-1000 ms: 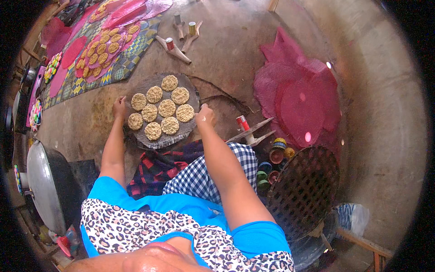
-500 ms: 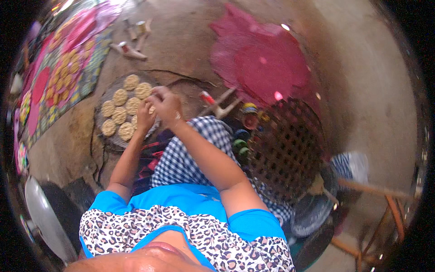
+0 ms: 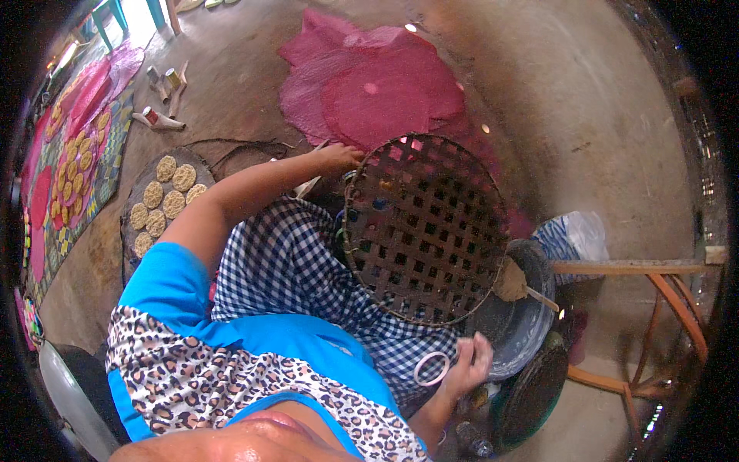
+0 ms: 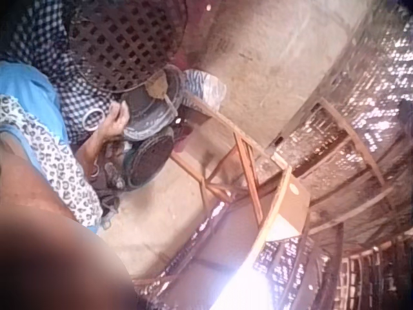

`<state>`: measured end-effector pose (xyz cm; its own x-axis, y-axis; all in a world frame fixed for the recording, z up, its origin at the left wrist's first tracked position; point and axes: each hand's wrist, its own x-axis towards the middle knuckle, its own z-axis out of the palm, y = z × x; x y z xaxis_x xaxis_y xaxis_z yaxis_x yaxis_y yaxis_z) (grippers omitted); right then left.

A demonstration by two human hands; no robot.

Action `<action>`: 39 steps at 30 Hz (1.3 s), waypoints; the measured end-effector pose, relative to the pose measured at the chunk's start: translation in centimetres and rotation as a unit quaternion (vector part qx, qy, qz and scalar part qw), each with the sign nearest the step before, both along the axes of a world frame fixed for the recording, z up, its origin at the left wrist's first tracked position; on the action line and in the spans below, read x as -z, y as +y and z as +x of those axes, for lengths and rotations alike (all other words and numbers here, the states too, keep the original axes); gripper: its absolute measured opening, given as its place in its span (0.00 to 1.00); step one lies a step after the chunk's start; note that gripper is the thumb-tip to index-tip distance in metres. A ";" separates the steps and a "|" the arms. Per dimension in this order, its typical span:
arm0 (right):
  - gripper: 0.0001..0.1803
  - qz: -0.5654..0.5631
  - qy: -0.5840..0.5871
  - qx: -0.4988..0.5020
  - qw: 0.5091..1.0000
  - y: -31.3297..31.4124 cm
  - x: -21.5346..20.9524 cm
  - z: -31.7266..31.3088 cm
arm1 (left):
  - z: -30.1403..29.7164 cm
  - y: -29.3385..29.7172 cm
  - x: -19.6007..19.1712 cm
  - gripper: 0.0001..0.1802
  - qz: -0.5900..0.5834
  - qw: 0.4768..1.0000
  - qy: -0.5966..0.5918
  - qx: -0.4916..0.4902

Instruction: The person scoops dough from a bowl, places it into a wooden cookie press, and extrudes patterned cookies onto a woven tray. They repeat this process multiple times, arranging the finished cookies in rows.

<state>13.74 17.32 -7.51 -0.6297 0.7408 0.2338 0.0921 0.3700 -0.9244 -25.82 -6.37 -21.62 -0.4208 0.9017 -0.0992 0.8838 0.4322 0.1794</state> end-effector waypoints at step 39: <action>0.10 0.101 -0.088 -0.117 0.984 1.0 4.2 -0.5 | 19.3 -30.2 9.1 0.44 0.246 0.665 0.002 -0.705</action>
